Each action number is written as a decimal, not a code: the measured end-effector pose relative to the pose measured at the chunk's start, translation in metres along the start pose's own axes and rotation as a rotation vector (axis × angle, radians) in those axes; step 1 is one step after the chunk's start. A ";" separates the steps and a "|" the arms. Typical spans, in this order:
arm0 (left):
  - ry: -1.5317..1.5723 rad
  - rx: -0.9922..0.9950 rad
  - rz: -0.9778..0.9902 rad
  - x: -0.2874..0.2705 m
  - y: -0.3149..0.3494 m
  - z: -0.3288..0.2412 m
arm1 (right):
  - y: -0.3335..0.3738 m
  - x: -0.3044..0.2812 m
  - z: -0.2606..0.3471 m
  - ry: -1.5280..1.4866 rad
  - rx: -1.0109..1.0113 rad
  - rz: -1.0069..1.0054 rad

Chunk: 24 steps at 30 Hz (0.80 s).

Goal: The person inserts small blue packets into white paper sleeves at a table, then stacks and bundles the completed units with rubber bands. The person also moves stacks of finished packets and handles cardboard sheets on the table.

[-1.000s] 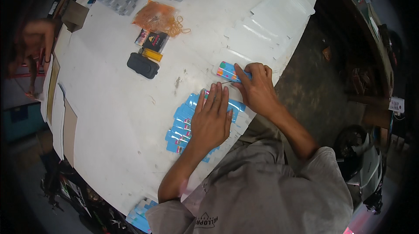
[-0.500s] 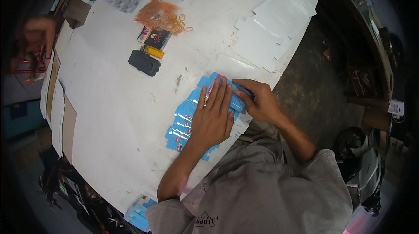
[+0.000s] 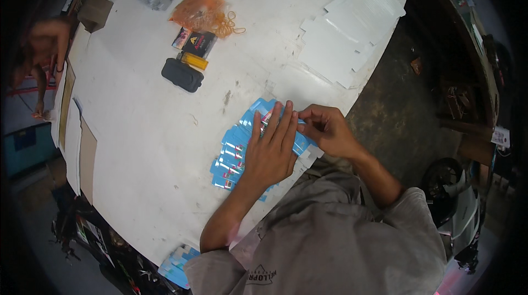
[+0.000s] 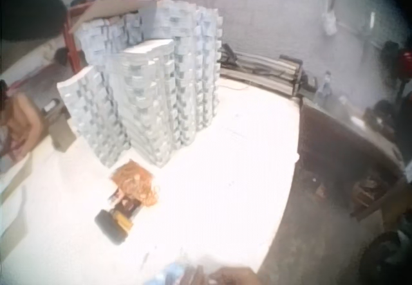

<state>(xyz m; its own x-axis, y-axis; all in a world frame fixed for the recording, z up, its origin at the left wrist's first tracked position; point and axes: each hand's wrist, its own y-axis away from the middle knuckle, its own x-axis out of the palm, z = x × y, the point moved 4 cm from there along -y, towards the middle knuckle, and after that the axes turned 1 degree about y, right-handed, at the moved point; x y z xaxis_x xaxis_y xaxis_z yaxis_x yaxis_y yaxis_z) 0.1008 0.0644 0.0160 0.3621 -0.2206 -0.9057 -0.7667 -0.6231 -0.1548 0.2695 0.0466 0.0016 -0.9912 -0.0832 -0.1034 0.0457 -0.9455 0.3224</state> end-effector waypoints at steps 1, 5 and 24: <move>-0.008 -0.001 0.017 -0.001 0.002 0.000 | -0.001 0.001 0.013 0.096 0.020 0.010; 0.065 -0.025 -0.005 0.004 0.008 0.006 | 0.012 0.007 0.044 0.697 -0.363 -0.264; 0.099 -0.168 0.026 -0.012 0.023 0.001 | 0.017 -0.001 0.001 0.610 -0.341 -0.159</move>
<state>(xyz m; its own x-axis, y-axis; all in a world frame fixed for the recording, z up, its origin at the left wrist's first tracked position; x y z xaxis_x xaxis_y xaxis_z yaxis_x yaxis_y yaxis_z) 0.0784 0.0534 0.0234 0.4003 -0.3057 -0.8639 -0.6800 -0.7311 -0.0564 0.2716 0.0312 0.0076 -0.7473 -0.0033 -0.6644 0.0419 -0.9982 -0.0422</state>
